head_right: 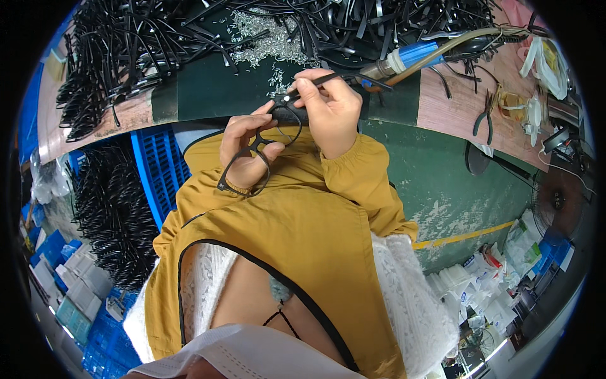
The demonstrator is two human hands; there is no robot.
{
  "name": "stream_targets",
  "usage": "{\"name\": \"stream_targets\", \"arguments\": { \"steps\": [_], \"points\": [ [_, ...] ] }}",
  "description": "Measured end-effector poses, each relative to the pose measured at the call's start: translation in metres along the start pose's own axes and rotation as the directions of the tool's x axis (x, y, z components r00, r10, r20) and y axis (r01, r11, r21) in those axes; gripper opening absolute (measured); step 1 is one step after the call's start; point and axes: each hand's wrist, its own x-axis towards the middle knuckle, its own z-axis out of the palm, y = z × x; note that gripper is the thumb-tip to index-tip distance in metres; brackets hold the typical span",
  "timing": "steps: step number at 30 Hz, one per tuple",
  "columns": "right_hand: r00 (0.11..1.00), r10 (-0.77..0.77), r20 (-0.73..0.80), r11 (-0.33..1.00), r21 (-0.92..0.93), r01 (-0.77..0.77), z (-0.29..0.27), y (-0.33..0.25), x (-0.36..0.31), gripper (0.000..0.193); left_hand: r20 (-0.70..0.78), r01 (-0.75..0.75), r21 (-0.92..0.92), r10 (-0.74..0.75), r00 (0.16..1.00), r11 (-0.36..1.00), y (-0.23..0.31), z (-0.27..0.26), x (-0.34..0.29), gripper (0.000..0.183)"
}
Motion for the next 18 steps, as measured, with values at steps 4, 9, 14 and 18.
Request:
{"name": "stream_targets", "arguments": {
  "steps": [4, 9, 14, 18],
  "points": [
    [1.0, 0.014, -0.027, 0.996, -0.089, -0.016, 0.005, 0.0, 0.0, 0.013, 0.017, -0.021, 0.021, 0.02, 1.0, 1.0, -0.004, -0.002, -0.002, 0.057],
    [0.97, -0.238, 0.06, 0.871, -0.429, 0.24, 0.01, 0.009, 0.002, 0.009, 0.039, 0.026, -0.004, -0.026, 0.999, 1.0, 0.004, 0.0, -0.002, 0.052],
    [0.931, -0.183, 0.315, 0.908, -0.309, 0.283, -0.007, -0.013, 0.007, 0.024, -0.06, 0.136, -0.385, -0.172, 0.983, 0.913, 0.024, -0.001, 0.014, 0.045],
    [0.796, -0.308, 0.521, 0.821, -0.278, 0.499, -0.001, -0.03, 0.037, 0.042, -0.14, 0.327, -0.611, -0.505, 0.852, 0.721, 0.03, -0.029, 0.037, 0.026]
  ]
}}
